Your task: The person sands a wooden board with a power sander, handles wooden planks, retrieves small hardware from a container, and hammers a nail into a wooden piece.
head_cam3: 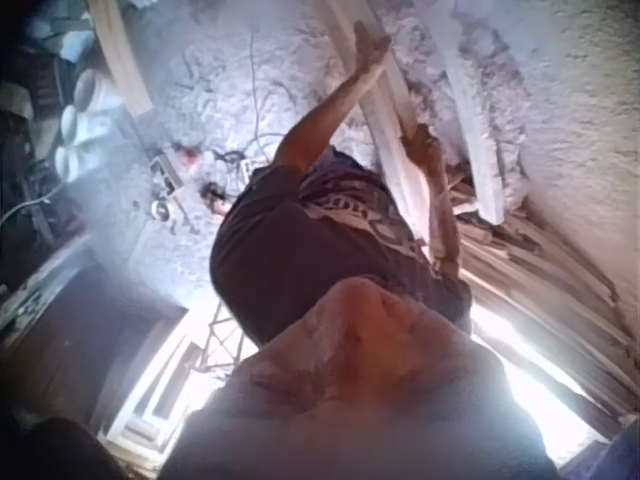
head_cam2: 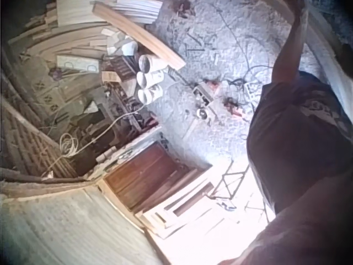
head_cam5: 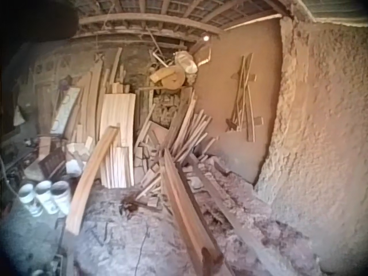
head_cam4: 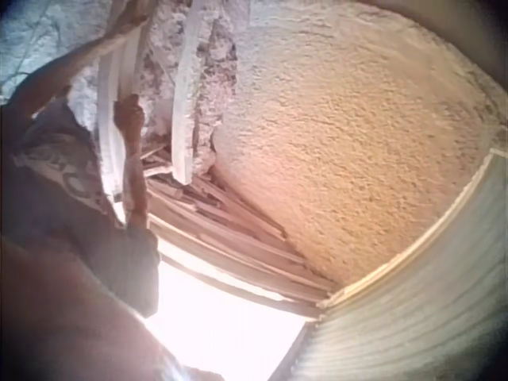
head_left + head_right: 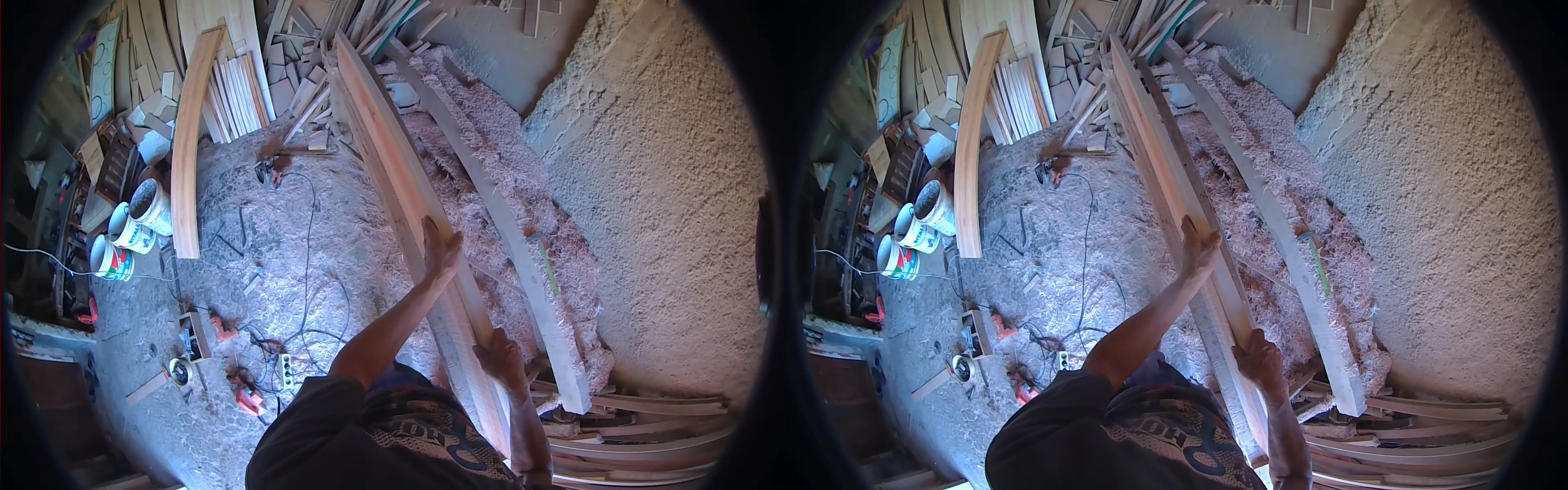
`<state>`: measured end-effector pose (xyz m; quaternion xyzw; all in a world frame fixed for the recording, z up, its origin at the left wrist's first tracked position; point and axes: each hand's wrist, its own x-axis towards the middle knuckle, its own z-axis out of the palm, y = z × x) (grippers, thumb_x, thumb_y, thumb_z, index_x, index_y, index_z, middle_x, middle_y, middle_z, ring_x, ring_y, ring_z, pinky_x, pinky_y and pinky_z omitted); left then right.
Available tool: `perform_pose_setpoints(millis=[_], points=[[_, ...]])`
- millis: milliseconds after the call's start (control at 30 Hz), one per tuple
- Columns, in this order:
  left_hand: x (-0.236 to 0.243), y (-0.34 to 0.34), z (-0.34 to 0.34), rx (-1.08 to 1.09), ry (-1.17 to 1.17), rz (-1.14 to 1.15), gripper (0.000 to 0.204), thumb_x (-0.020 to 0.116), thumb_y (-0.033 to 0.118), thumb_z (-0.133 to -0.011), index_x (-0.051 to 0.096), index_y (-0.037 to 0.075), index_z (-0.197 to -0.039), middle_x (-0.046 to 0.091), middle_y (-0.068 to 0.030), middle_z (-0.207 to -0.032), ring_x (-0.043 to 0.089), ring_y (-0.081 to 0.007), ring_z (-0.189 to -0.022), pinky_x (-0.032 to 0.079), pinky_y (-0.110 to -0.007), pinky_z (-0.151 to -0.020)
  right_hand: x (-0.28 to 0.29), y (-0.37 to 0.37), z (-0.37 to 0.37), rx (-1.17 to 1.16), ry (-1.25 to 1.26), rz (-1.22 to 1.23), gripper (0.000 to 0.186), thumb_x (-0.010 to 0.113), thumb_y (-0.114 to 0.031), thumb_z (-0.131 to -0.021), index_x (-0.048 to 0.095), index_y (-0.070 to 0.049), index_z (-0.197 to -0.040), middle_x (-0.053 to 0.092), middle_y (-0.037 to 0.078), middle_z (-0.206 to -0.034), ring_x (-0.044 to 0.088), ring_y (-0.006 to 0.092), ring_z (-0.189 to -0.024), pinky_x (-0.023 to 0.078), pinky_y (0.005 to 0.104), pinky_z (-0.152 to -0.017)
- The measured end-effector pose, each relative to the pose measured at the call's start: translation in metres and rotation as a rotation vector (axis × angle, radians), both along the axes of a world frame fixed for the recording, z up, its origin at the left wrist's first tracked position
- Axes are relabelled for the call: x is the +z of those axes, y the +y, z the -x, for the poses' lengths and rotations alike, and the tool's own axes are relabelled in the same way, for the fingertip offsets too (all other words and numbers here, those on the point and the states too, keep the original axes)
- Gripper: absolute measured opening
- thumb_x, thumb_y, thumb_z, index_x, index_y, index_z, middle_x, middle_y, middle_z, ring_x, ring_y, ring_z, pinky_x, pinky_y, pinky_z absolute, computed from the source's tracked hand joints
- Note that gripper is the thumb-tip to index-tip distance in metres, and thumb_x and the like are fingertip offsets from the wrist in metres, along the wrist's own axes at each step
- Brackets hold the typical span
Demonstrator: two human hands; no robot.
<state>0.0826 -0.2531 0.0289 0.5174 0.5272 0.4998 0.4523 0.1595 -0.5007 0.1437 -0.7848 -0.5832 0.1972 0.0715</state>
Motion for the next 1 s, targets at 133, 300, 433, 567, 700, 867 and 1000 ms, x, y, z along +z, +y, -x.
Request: perform_pose_setpoints(millis=[133,300,433,567,700,867,1000], points=[[0.024,-0.005,0.002,-0.104,-0.033,0.12,0.087,0.064,0.025,-0.088,0.013,-0.016,-0.146,0.021,-0.0399,-0.15,0.024,-0.0513,-0.14,0.024,-0.048,-0.117,-0.03,-0.016,-0.029,0.115,0.029,-0.018,0.043,0.068,-0.031,-0.086,0.044,-0.001,-0.105,0.064,0.032,-0.08,0.064,0.0528,-0.076,0.054,0.058,-0.063],[0.017,-0.006,0.011,-0.106,-0.022,0.065,0.091,0.063,0.03,-0.09,0.009,-0.016,-0.147,0.02,-0.0402,-0.15,0.022,-0.0515,-0.141,0.024,-0.048,-0.118,-0.019,-0.011,-0.017,0.121,0.089,-0.045,0.046,0.067,-0.029,-0.088,0.043,-0.001,-0.114,0.064,0.033,-0.088,0.064,0.0528,-0.081,0.054,0.0572,-0.065],[0.008,-0.005,0.014,-0.146,-0.025,-0.004,0.093,0.061,0.035,-0.092,0.007,-0.015,-0.148,0.016,-0.04,-0.152,0.021,-0.0512,-0.142,0.023,-0.048,-0.118,-0.032,-0.014,-0.02,0.21,-0.011,-0.174,0.034,0.064,-0.026,-0.09,0.05,-0.006,-0.113,0.062,0.028,-0.096,0.064,0.0438,-0.073,0.054,0.0479,-0.058],[0.011,-0.006,0.016,-0.168,-0.018,-0.024,0.095,0.059,0.039,-0.093,0.004,-0.015,-0.148,0.012,-0.0391,-0.153,0.016,-0.0496,-0.144,0.02,-0.046,-0.119,-0.038,-0.018,-0.019,0.155,-0.016,-0.149,0.041,0.065,-0.03,-0.09,0.048,-0.008,-0.12,0.063,0.027,-0.104,0.065,0.0452,-0.081,0.055,0.0477,-0.059],[0.018,-0.007,0.018,-0.184,-0.072,0.031,0.096,0.06,0.039,-0.093,0.003,-0.013,-0.149,0.009,-0.0374,-0.155,0.013,-0.0475,-0.146,0.016,-0.045,-0.121,-0.018,-0.011,-0.003,-0.063,0.155,-0.073,0.054,0.067,-0.033,-0.088,0.043,-0.008,-0.13,0.064,0.028,-0.106,0.065,0.0478,-0.09,0.054,0.0524,-0.064],[0.009,0.001,0.014,-0.168,-0.085,-0.006,0.096,0.062,0.036,-0.091,0.005,-0.012,-0.15,0.01,-0.0363,-0.155,0.014,-0.0464,-0.146,0.016,-0.044,-0.121,-0.007,-0.012,0.003,0.043,0.013,-0.255,0.059,0.069,-0.034,-0.086,0.04,-0.003,-0.127,0.066,0.03,-0.099,0.065,0.0501,-0.087,0.054,0.0563,-0.074],[-0.003,0.003,0.017,-0.135,-0.174,-0.064,0.096,0.065,0.033,-0.087,0.007,-0.01,-0.151,0.012,-0.0348,-0.155,0.016,-0.0461,-0.146,0.017,-0.045,-0.121,-0.015,-0.01,0.005,-0.052,-0.024,0.008,0.057,0.072,-0.034,-0.083,0.042,-0.001,-0.119,0.066,0.027,-0.093,0.065,0.0484,-0.084,0.052,0.0557,-0.073]])
